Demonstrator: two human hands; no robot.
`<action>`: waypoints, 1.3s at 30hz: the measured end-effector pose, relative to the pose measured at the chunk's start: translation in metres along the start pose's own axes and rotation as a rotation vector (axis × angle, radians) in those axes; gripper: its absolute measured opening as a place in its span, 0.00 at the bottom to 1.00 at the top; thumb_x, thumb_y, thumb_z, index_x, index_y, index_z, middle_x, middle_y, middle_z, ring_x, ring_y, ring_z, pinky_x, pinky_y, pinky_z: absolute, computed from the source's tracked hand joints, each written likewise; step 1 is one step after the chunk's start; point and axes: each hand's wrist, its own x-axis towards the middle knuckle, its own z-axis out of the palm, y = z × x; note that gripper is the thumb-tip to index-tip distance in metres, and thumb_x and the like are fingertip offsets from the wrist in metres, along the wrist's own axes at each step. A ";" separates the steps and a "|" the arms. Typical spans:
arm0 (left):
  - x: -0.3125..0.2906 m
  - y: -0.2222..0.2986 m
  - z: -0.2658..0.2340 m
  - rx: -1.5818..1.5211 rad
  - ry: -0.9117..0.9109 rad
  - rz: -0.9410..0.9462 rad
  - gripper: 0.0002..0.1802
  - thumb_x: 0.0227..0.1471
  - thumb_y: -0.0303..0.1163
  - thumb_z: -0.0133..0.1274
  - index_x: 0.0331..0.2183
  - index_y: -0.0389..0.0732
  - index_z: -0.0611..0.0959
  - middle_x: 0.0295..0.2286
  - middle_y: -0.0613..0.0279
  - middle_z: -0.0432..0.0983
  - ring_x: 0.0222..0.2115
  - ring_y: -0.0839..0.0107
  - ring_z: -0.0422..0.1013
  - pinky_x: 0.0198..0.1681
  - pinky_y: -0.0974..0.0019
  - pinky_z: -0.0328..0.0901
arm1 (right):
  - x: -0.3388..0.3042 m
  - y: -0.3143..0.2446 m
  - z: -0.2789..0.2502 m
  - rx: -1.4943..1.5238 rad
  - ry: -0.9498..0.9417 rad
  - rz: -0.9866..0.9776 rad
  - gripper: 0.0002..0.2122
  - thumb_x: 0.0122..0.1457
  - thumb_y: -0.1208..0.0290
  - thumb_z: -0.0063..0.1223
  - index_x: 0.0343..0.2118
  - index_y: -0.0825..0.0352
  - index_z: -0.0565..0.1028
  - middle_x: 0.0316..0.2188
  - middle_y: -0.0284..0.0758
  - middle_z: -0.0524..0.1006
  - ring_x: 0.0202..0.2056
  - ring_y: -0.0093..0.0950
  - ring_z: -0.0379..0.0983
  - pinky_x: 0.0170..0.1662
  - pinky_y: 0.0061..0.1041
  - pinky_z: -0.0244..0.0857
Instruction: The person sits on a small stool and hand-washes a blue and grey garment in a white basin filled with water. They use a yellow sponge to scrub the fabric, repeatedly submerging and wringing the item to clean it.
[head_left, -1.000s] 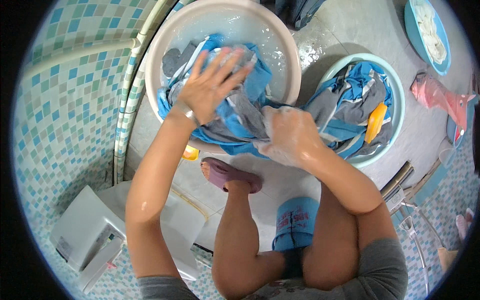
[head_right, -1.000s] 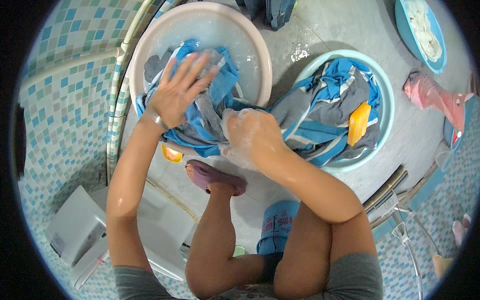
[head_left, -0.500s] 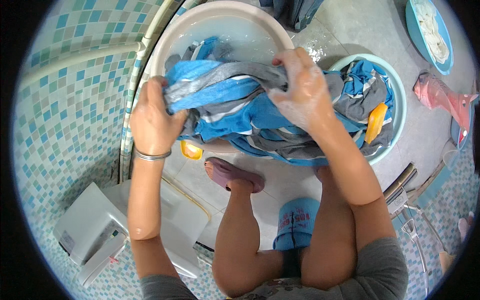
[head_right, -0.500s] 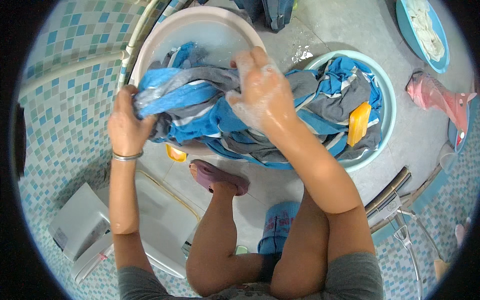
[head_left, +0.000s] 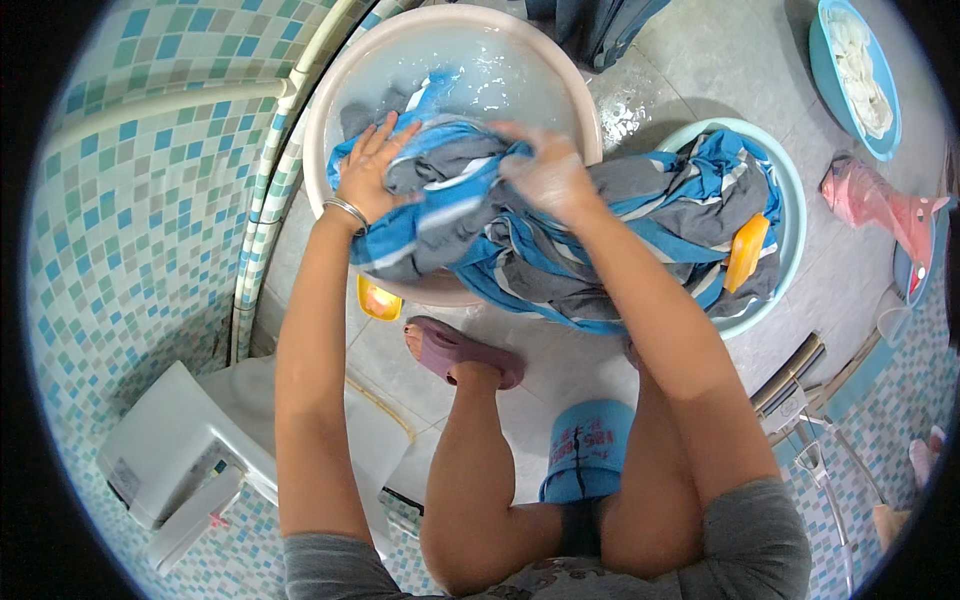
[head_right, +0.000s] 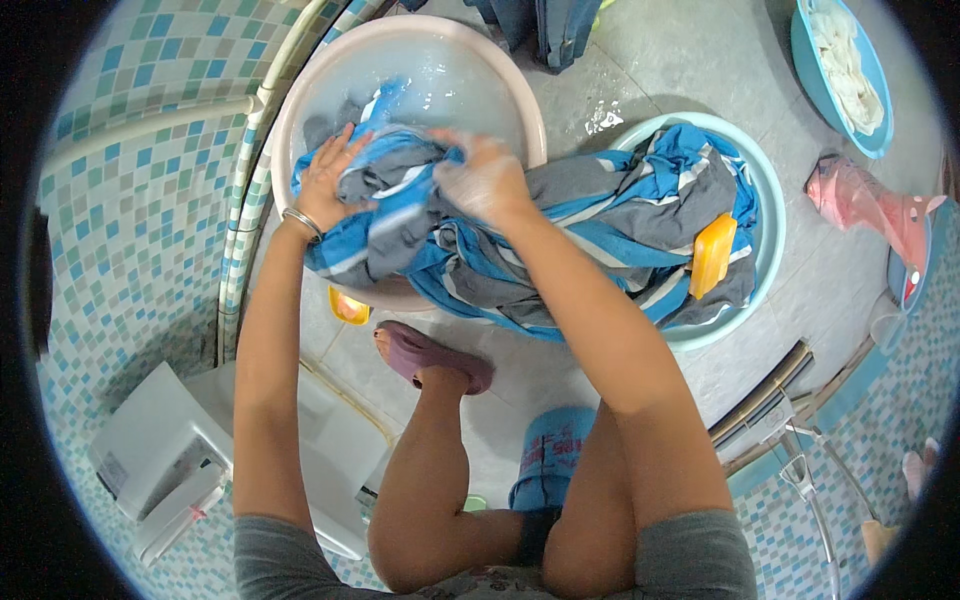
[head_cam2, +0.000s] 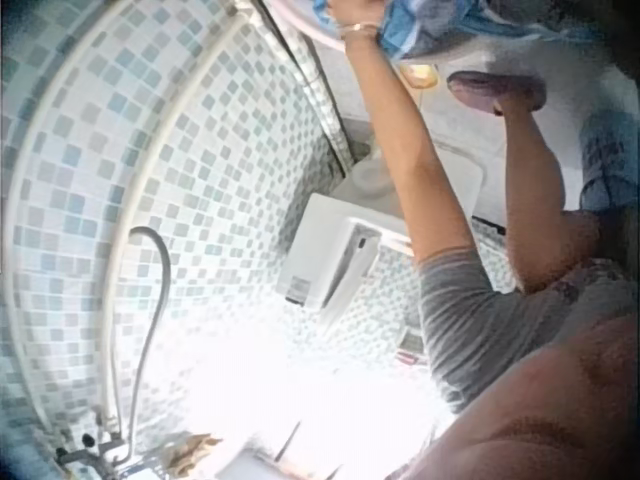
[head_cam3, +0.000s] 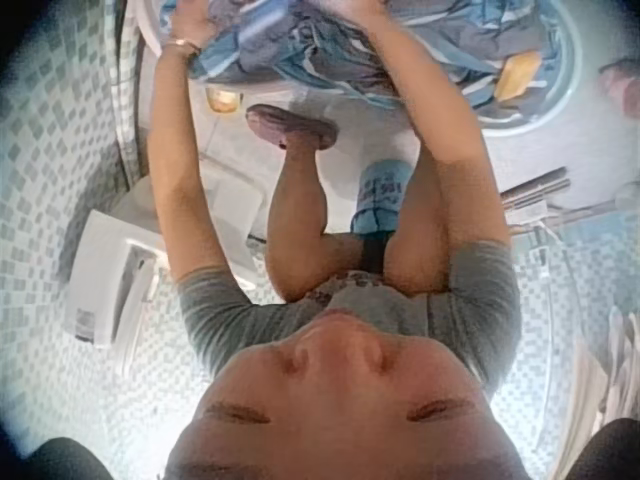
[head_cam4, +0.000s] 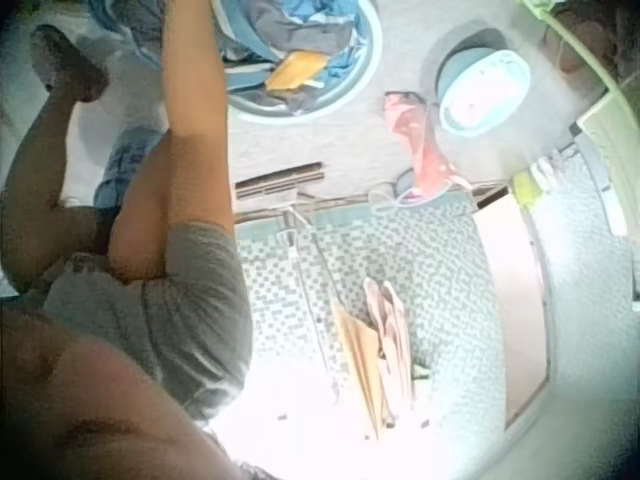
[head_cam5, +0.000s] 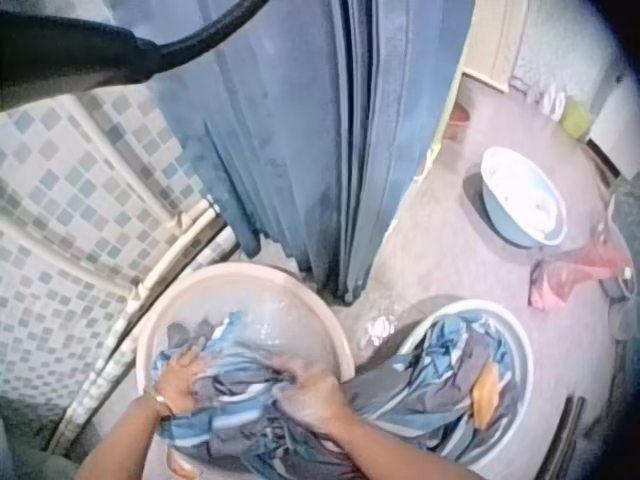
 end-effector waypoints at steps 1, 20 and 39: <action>0.002 -0.016 -0.001 -0.149 0.066 0.074 0.48 0.31 0.35 0.66 0.56 0.55 0.63 0.57 0.58 0.55 0.57 0.57 0.53 0.56 0.54 0.52 | -0.002 -0.001 -0.005 0.345 -0.019 0.044 0.22 0.44 0.73 0.50 0.47 0.59 0.72 0.45 0.41 0.70 0.42 0.37 0.69 0.47 0.26 0.63; 0.011 0.172 0.011 -0.526 0.630 0.023 0.30 0.42 0.30 0.57 0.50 0.47 0.72 0.39 0.49 0.69 0.44 0.54 0.64 0.44 0.59 0.64 | -0.004 0.026 -0.011 1.566 -0.092 0.204 0.10 0.58 0.65 0.40 0.35 0.64 0.71 0.34 0.32 0.71 0.37 0.24 0.66 0.44 0.24 0.61; -0.037 0.121 -0.003 -0.017 0.193 -0.197 0.59 0.23 0.52 0.68 0.58 0.51 0.59 0.58 0.41 0.45 0.57 0.35 0.45 0.52 0.35 0.49 | 0.003 -0.004 -0.010 -0.465 0.542 -0.539 0.32 0.44 0.56 0.56 0.54 0.59 0.64 0.54 0.48 0.61 0.53 0.47 0.58 0.47 0.44 0.59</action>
